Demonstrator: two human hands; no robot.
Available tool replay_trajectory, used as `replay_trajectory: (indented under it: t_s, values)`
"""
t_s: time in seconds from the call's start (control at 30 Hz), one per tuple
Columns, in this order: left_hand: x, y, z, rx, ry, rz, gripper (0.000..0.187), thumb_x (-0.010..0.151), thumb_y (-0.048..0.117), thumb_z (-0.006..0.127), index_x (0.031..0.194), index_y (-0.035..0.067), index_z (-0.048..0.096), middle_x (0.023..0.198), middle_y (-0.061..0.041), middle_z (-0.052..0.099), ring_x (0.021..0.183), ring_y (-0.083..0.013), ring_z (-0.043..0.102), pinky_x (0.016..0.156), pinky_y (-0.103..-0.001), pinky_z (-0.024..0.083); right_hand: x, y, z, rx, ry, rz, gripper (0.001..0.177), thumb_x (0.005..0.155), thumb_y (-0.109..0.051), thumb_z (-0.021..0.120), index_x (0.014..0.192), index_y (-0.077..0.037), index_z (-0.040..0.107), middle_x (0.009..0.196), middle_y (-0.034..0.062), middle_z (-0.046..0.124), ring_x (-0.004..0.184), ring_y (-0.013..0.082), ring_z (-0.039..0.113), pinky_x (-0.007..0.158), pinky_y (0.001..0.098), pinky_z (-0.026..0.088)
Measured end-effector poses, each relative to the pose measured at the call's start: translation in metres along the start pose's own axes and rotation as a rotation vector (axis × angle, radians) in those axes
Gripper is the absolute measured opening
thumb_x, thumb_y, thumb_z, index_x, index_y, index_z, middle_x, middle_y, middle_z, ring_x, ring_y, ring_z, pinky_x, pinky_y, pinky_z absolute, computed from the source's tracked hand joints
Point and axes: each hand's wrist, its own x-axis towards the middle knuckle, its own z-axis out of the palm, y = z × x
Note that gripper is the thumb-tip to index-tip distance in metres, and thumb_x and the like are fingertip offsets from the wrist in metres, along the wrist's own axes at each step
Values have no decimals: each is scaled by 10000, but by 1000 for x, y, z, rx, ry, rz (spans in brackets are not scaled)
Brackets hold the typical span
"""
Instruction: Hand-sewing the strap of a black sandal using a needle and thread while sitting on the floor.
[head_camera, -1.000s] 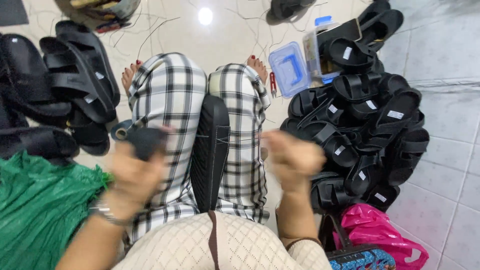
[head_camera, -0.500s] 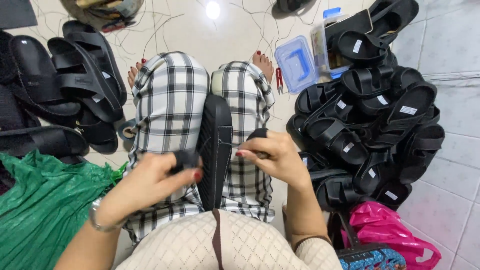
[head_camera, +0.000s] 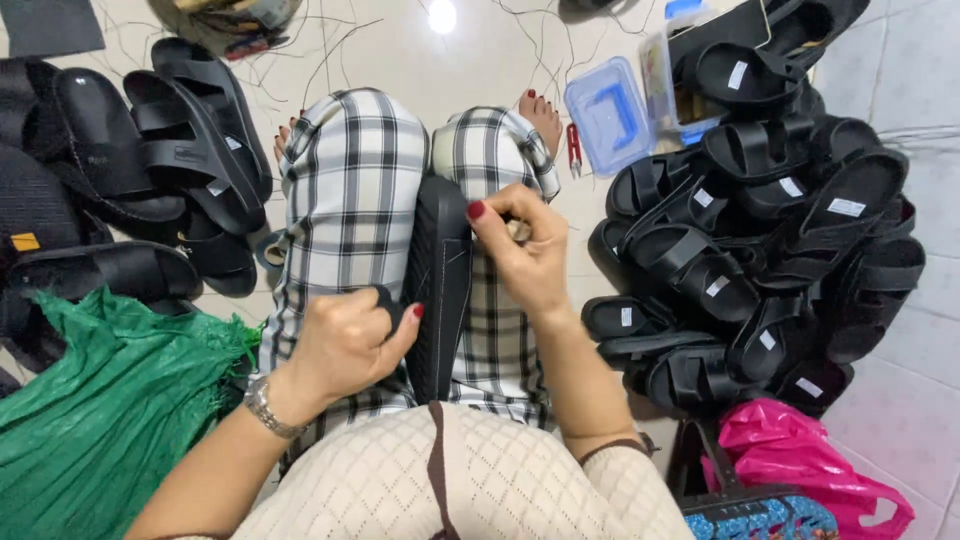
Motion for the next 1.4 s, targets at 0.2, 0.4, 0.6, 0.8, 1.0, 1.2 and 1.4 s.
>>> replay_trajectory:
  t_s: [0.2,0.4,0.6,0.8,1.0,1.2,1.4]
  values:
    - [-8,-3,-22,-307,-134,-113,594,903,307,675,390,153,419,409,-14,388,314,-264,468,317,-293,345,3,9,-25,226,14,278,178,941,-107,710,790,-26,663,487,37,507,418,76,420,412,197,359]
    - [-20,-128,-87,-514,-613,-990,459,1045,425,442,1067,204,844,656,-27,614,617,-174,516,651,-304,424,4,-52,-81,-741,-417,-189,404,948,123,513,1298,-61,596,1201,138,675,1016,276,641,922,381,476]
    - [87,-35,-89,-219,-180,-625,730,772,315,842,1361,85,477,1351,-196,395,1244,-367,428,1129,-491,289,-8,-53,-65,-1131,-783,-314,460,1068,-173,570,1505,-293,488,610,29,337,502,191,342,455,376,325]
    - [87,-29,-42,20,-480,-44,1261,601,714,846,1609,266,236,1660,-147,-147,1519,-361,-123,1223,-590,-16,-5,-56,-62,-1225,-772,-309,465,1071,-243,588,1507,-360,479,624,9,312,480,175,317,428,360,310]
    - [82,-37,-25,21,-254,147,980,634,772,819,1378,148,685,1686,-164,101,1506,-382,-157,1198,-730,33,6,-75,-55,-1268,-810,-364,531,986,-189,635,1477,-359,525,609,7,374,476,205,400,406,398,360]
    - [81,-43,-15,45,-172,218,1091,713,878,709,1495,119,638,1661,-181,274,1488,-472,-36,1203,-651,-33,5,-85,-36,-1370,-844,-341,558,902,-162,659,1445,-270,584,553,14,415,454,218,494,341,402,379]
    - [83,-52,-12,31,-90,285,1056,763,905,630,1423,83,700,1626,-171,390,1488,-481,26,1214,-638,8,7,-70,-29,-1204,-782,-305,500,881,-43,699,1366,-158,663,522,-4,377,417,185,399,349,380,351]
